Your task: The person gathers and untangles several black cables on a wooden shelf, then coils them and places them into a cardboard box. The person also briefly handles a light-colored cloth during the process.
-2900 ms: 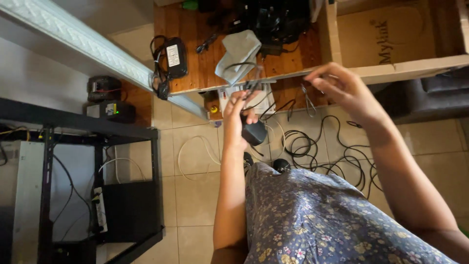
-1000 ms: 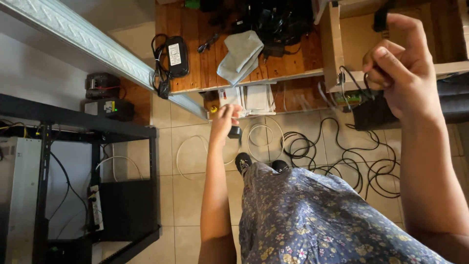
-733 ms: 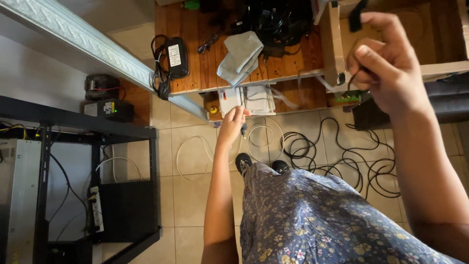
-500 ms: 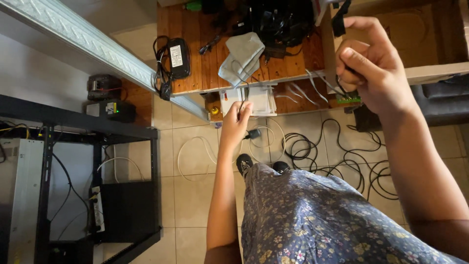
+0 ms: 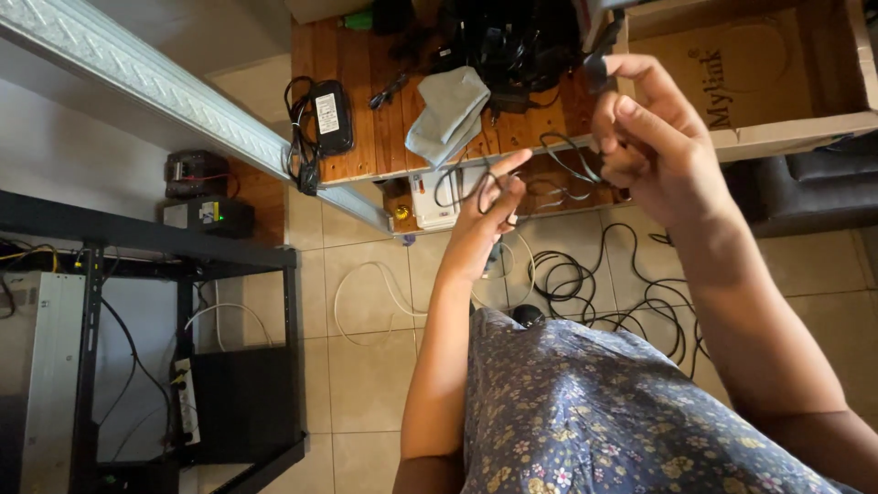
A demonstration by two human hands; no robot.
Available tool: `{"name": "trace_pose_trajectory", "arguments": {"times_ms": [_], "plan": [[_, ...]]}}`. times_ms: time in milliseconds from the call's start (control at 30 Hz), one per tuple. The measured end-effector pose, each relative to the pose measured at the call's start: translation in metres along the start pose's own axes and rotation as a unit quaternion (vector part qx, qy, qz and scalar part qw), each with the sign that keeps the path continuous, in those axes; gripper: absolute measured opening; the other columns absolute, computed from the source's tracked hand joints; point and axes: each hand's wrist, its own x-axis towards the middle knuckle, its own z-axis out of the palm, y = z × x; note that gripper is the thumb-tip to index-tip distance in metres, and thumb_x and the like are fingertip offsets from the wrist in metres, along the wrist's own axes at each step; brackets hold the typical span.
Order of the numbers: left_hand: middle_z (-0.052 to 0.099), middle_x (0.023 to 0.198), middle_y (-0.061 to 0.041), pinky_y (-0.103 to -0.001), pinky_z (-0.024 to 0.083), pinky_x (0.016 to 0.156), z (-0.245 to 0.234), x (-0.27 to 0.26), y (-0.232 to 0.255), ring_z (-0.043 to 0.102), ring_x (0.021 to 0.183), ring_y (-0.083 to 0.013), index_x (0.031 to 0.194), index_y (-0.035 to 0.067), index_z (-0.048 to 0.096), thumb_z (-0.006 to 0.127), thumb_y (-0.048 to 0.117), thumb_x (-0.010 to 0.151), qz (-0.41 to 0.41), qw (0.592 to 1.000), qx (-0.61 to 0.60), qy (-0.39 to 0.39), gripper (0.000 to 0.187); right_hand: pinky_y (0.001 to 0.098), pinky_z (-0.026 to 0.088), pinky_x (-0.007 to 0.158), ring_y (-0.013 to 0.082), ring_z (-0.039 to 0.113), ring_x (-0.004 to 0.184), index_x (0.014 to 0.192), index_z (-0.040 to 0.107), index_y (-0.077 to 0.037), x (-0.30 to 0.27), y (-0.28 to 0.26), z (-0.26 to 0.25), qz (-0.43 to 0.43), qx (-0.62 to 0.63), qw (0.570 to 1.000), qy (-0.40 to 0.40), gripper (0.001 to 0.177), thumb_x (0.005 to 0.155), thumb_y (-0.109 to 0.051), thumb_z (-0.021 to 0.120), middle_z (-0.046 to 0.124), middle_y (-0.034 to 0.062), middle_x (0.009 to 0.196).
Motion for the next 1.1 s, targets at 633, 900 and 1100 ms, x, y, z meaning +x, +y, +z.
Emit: {"name": "trace_pose_trajectory", "arguments": {"times_ms": [633, 900, 1100], "plan": [[0.082, 0.109, -0.004, -0.029, 0.055, 0.094, 0.013, 0.003, 0.003, 0.073, 0.102, -0.0124, 0.12, 0.007, 0.079, 0.066, 0.011, 0.111, 0.028, 0.995, 0.09, -0.031, 0.016, 0.0204, 0.04, 0.063, 0.0036, 0.038, 0.07, 0.154, 0.044, -0.009, 0.013, 0.037, 0.036, 0.016, -0.144, 0.989, -0.014, 0.035, 0.12, -0.006, 0.048, 0.058, 0.0049, 0.111], [0.08, 0.102, 0.0, -0.028, 0.055, 0.091, 0.011, 0.009, -0.015, 0.072, 0.096, -0.0118, 0.111, 0.008, 0.076, 0.078, 0.002, 0.095, 0.004, 0.989, 0.149, -0.006, 0.018, 0.0206, 0.035, 0.05, 0.0061, 0.047, 0.067, 0.148, 0.048, -0.009, 0.008, 0.048, 0.027, 0.056, -0.056, 0.996, 0.04, 0.032, 0.117, -0.012, 0.04, 0.064, 0.0078, 0.115], [0.077, 0.1, 0.0, -0.028, 0.054, 0.089, 0.019, 0.01, -0.012, 0.07, 0.096, -0.0118, 0.103, 0.008, 0.075, 0.08, 0.009, 0.098, 0.054, 0.994, 0.094, -0.035, 0.008, 0.0281, 0.054, 0.068, 0.0148, 0.062, 0.087, 0.153, 0.044, -0.009, 0.003, 0.041, 0.015, 0.026, -0.046, 0.999, -0.001, 0.035, 0.117, -0.008, 0.043, 0.061, 0.0103, 0.131]]}}
